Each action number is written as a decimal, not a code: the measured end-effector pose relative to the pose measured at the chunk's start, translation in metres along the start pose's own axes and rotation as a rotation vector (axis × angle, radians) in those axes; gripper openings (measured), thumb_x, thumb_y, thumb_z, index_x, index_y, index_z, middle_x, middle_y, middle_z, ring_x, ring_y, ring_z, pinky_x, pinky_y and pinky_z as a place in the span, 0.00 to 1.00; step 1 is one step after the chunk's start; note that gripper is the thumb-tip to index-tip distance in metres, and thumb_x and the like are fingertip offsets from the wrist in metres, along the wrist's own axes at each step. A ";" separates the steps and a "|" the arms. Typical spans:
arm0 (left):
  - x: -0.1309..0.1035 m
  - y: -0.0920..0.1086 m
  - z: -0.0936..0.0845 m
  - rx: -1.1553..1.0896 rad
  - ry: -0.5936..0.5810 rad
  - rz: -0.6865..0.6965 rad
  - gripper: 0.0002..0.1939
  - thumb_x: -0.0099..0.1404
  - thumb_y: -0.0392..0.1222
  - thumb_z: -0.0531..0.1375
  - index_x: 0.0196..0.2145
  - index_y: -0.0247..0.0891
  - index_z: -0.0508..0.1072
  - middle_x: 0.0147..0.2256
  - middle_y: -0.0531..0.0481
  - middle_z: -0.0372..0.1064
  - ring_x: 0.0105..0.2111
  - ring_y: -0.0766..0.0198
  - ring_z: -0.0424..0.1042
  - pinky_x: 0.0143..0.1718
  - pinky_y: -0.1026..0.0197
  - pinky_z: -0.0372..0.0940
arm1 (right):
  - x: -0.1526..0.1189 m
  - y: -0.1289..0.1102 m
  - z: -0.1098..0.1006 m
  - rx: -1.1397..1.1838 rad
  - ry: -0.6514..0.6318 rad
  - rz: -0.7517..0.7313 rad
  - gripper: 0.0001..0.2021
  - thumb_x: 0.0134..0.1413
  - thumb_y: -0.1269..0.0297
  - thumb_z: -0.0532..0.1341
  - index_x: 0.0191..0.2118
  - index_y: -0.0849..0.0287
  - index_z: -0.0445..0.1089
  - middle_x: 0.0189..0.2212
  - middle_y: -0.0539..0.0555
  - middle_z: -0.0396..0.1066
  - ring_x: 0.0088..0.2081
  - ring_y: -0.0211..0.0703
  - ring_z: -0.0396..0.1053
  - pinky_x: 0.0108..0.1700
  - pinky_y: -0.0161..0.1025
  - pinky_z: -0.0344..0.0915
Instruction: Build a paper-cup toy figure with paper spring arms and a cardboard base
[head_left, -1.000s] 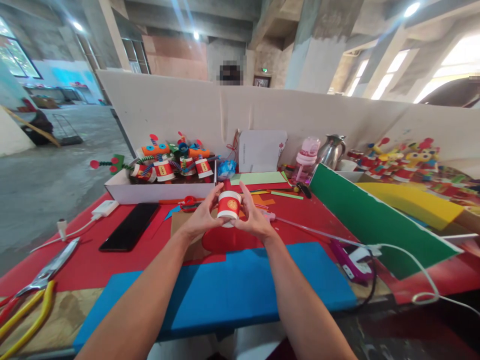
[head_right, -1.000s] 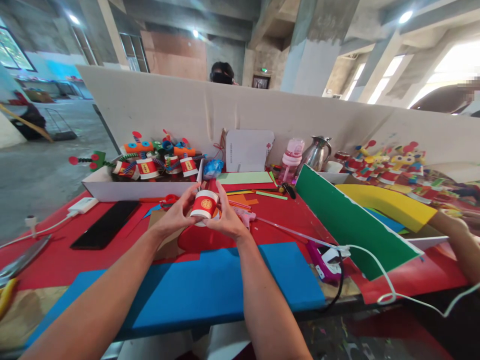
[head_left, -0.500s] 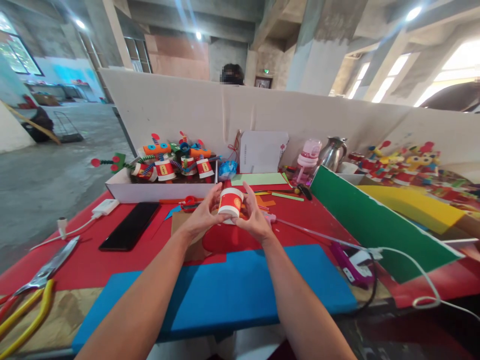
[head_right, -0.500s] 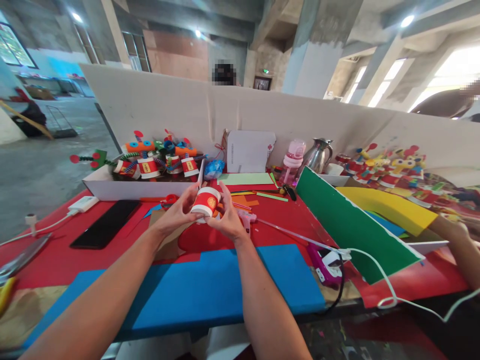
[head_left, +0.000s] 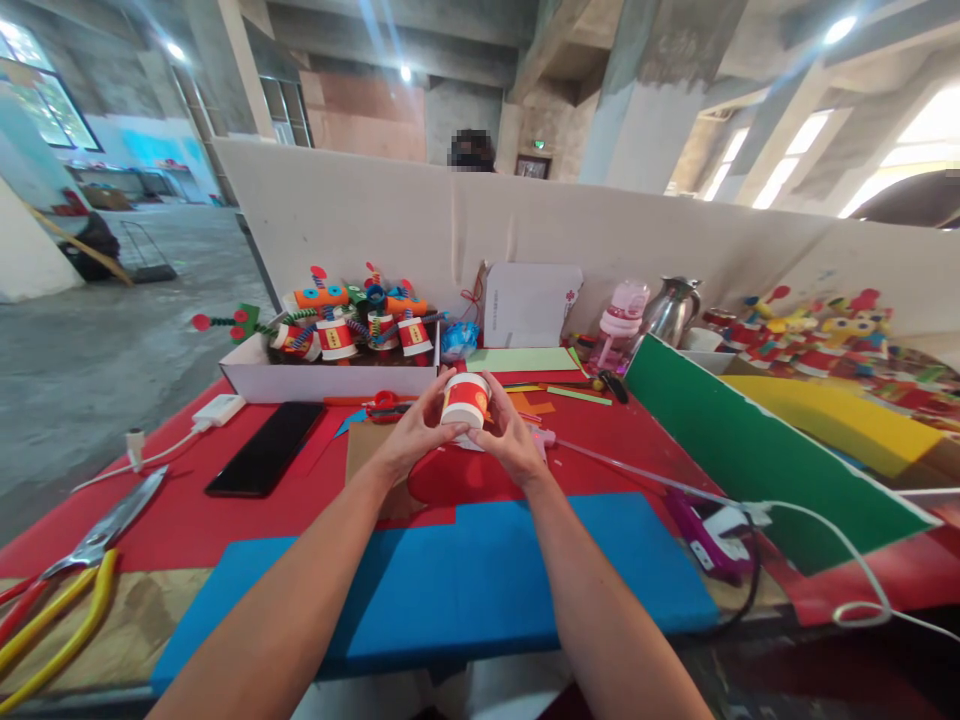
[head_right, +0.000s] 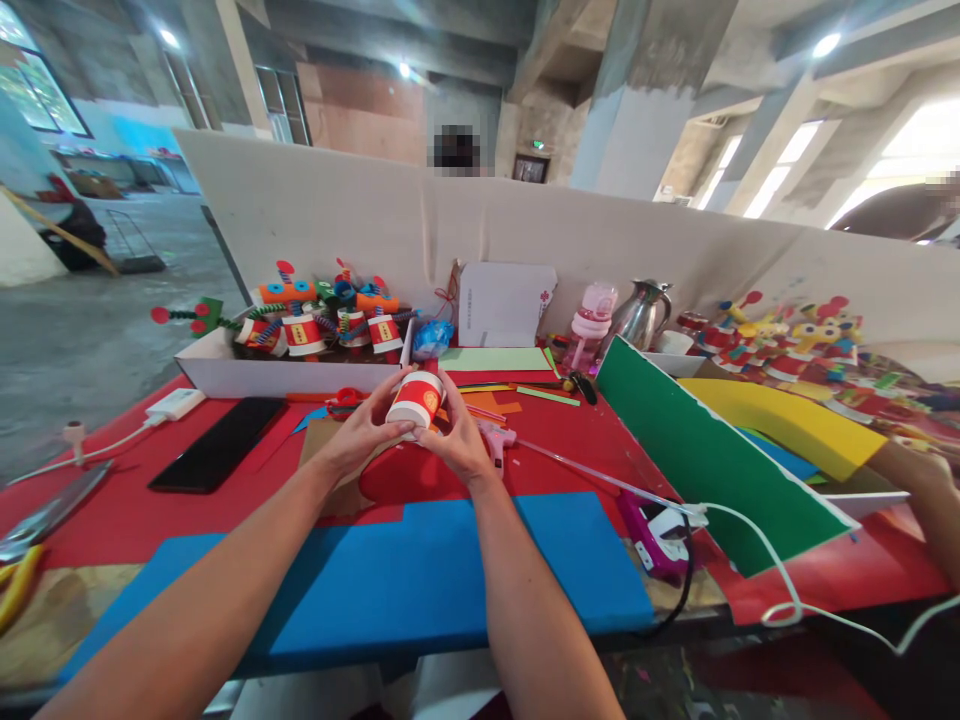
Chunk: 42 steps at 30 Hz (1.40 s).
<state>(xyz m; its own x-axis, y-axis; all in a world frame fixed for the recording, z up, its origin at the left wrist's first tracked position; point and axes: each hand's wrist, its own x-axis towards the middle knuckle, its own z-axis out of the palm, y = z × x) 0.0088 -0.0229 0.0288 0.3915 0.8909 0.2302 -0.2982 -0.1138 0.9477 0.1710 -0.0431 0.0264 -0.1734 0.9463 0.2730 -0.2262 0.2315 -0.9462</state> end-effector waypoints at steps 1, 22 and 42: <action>0.000 0.000 -0.001 0.009 0.006 -0.001 0.44 0.51 0.42 0.69 0.63 0.48 0.57 0.60 0.42 0.60 0.55 0.49 0.64 0.47 0.57 0.67 | 0.000 0.000 0.000 -0.008 0.003 0.003 0.45 0.38 0.60 0.70 0.65 0.48 0.51 0.59 0.54 0.62 0.56 0.52 0.64 0.57 0.49 0.64; 0.004 0.004 -0.017 -0.166 0.003 0.080 0.47 0.43 0.47 0.72 0.60 0.43 0.62 0.55 0.42 0.66 0.49 0.51 0.70 0.45 0.58 0.67 | -0.017 -0.014 0.005 -0.406 0.083 -0.173 0.48 0.35 0.57 0.73 0.64 0.48 0.51 0.60 0.56 0.57 0.60 0.51 0.57 0.61 0.51 0.57; -0.006 0.011 -0.061 -0.288 -0.281 -0.045 0.55 0.42 0.50 0.69 0.65 0.41 0.53 0.51 0.39 0.69 0.47 0.46 0.72 0.47 0.51 0.67 | -0.040 -0.019 -0.048 -1.381 0.349 0.597 0.08 0.45 0.57 0.60 0.27 0.56 0.71 0.31 0.59 0.77 0.37 0.54 0.75 0.29 0.38 0.62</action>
<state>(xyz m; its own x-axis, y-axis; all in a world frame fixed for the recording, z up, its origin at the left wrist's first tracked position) -0.0498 -0.0026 0.0242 0.6207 0.7328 0.2787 -0.4909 0.0861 0.8669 0.2287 -0.0743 0.0255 0.3568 0.9324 -0.0572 0.8590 -0.3515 -0.3722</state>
